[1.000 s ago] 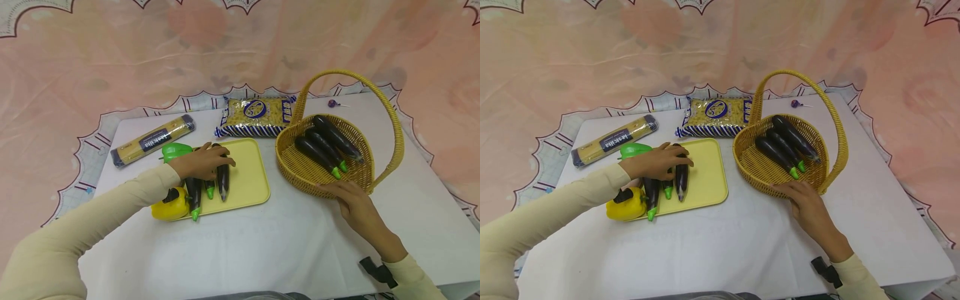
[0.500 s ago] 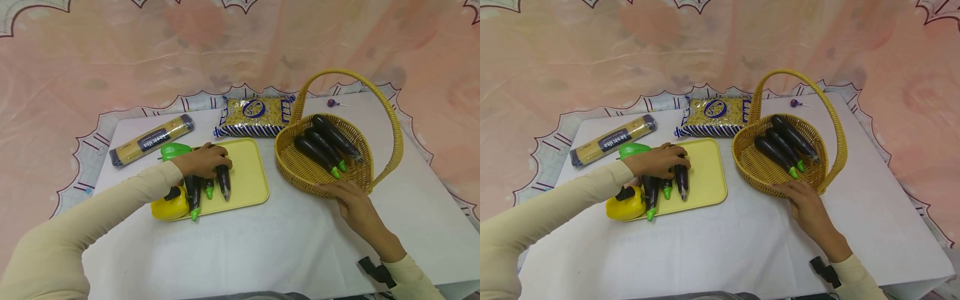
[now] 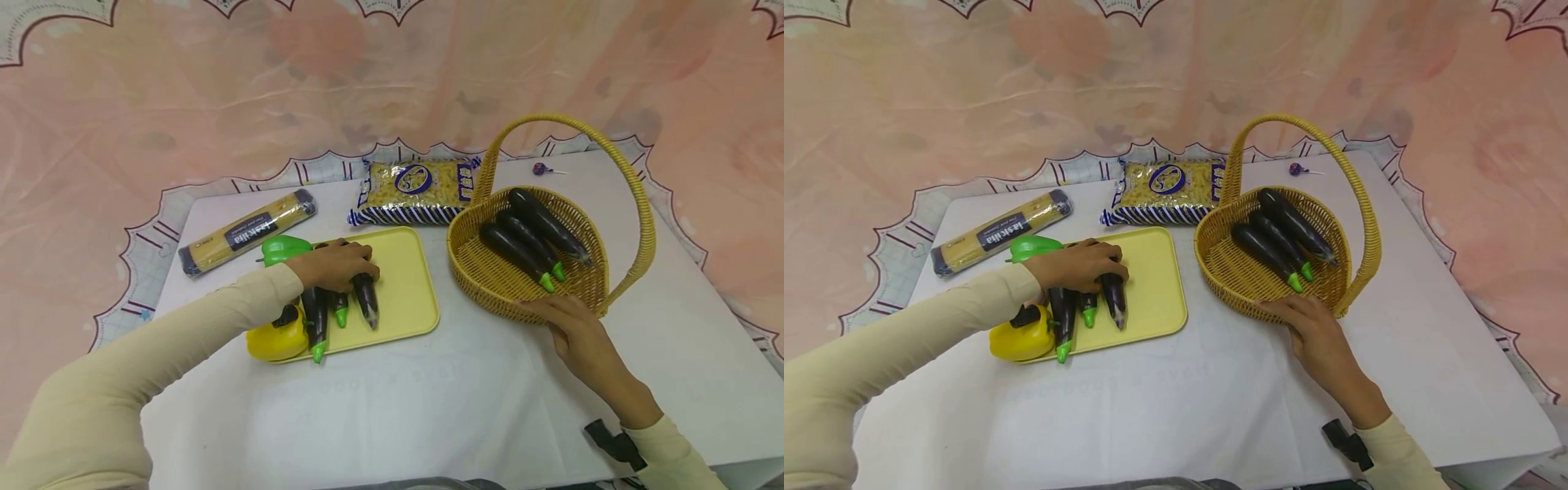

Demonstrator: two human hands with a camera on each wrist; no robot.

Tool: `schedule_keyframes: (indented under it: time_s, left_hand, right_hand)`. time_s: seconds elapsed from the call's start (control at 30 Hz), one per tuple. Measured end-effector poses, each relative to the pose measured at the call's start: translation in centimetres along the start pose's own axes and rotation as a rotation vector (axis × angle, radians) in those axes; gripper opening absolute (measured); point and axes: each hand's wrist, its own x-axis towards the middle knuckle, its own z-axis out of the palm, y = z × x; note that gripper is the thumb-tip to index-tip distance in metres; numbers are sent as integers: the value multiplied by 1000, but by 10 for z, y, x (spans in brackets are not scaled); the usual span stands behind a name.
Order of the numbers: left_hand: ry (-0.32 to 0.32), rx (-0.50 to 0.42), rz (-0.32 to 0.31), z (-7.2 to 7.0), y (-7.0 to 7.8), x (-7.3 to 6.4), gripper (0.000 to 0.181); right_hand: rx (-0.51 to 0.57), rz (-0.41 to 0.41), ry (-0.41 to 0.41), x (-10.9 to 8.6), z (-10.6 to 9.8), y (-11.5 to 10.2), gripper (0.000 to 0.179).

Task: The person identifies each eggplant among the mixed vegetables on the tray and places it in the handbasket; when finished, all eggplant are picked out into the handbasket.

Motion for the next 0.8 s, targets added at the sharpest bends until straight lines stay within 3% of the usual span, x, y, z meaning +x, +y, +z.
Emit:
schedule_keyframes:
  time_s: [0.23,0.53,0.8]
  left_hand:
    - [-19,22,-5,-2,3,1,39]
    - [17,16,23,-4,4,0,38]
    - [36,5,10,-11,5,3,40]
  right_hand:
    - [6,-11,0,0,1,0,63]
    - [4,-7,2,0,0,0,62]
    - [1,0,7,0,0,0,61]
